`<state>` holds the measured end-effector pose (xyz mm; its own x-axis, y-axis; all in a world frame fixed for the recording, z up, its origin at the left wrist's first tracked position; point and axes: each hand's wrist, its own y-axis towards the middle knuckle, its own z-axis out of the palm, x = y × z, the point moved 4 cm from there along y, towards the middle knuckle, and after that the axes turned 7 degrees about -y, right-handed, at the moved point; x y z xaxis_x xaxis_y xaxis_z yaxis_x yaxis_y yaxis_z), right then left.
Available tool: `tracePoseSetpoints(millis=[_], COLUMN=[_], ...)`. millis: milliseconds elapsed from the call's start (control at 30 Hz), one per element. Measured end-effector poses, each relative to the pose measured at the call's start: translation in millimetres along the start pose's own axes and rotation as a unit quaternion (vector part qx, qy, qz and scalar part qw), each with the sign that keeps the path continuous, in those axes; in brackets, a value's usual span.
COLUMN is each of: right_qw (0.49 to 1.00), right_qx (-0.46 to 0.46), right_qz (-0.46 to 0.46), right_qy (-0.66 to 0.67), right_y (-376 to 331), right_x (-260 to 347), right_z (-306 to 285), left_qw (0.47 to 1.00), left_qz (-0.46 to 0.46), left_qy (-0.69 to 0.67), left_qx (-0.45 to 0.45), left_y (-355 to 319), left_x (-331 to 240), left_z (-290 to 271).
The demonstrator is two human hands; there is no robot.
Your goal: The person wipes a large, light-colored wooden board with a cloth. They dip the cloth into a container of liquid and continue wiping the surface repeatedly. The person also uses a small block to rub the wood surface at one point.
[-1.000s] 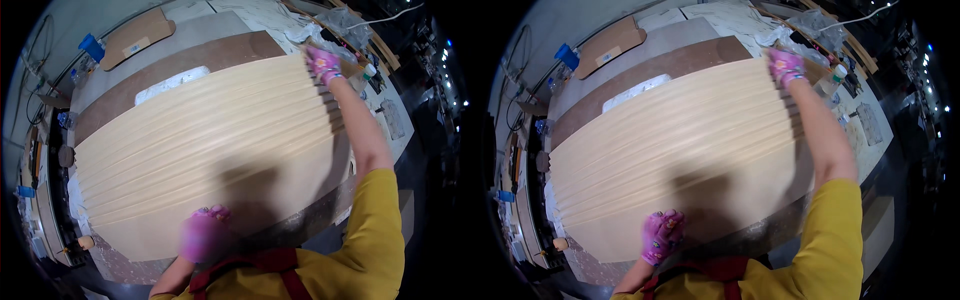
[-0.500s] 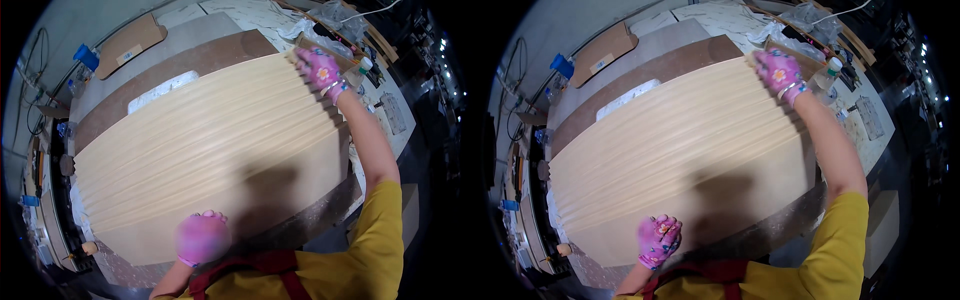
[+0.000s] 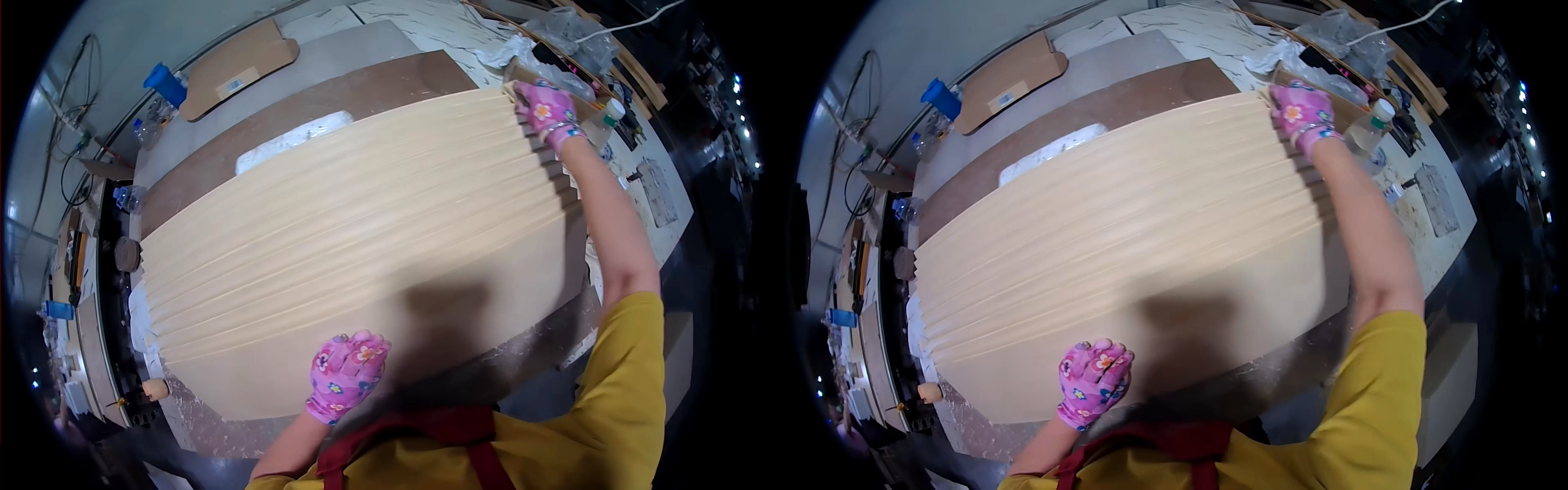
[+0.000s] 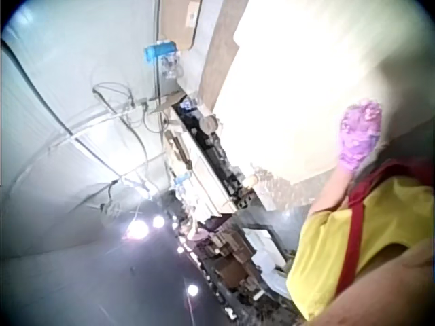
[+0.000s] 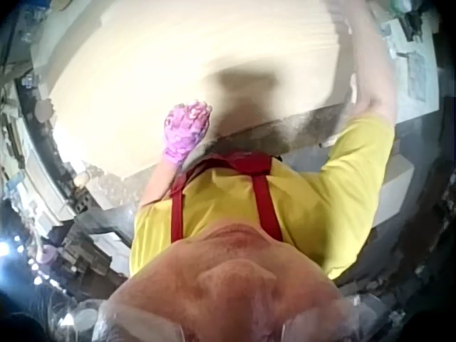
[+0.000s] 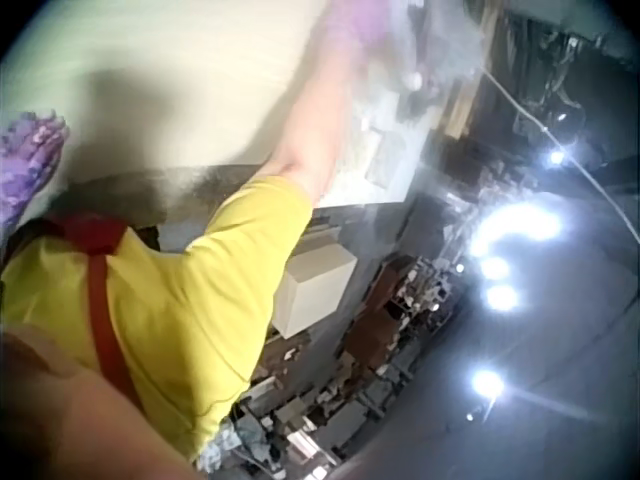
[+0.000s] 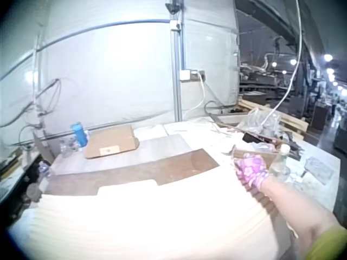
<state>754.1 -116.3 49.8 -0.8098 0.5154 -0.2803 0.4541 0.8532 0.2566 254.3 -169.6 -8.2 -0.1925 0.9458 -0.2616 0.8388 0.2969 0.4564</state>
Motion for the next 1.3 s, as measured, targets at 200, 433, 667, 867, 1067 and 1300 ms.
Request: tracePoseSetpoints(millis=[200, 433, 667, 867, 1067, 1300], right_qw=[0.997, 0.961, 0.973, 0.953, 0.979, 0.926], right_qx=[-0.039, -0.126, -0.085, -0.022, -0.102, 0.051], right_qz=[-0.061, -0.166, -0.180, -0.245, -0.109, 0.011], right_qy=[0.028, 0.181, 0.118, 0.174, 0.141, 0.373], right_y=[-25.7, -29.4, -8.3, -31.4, -26.3, -21.2], right_x=[53.4, 166.6, 150.7, 239.5, 134.6, 94.6], right_z=[-27.8, -70.4, -51.0, -72.7, -37.4, -40.5], left_qw=[0.996, 0.982, 0.980, 0.983, 0.990, 0.996], left_qz=[-0.040, -0.104, -0.091, -0.082, -0.047, -0.070], left_qy=[-0.049, -0.157, -0.171, -0.152, -0.126, -0.048], left_qx=[0.057, 0.015, 0.047, 0.063, 0.039, 0.030], left_y=[-16.7, -18.6, -22.7, -22.0, -26.7, -28.9], left_x=[7.1, 13.6, 19.5, 17.5, 14.2, 12.5], left_z=[7.7, 8.4, 11.0, 9.8, 12.2, 23.2])
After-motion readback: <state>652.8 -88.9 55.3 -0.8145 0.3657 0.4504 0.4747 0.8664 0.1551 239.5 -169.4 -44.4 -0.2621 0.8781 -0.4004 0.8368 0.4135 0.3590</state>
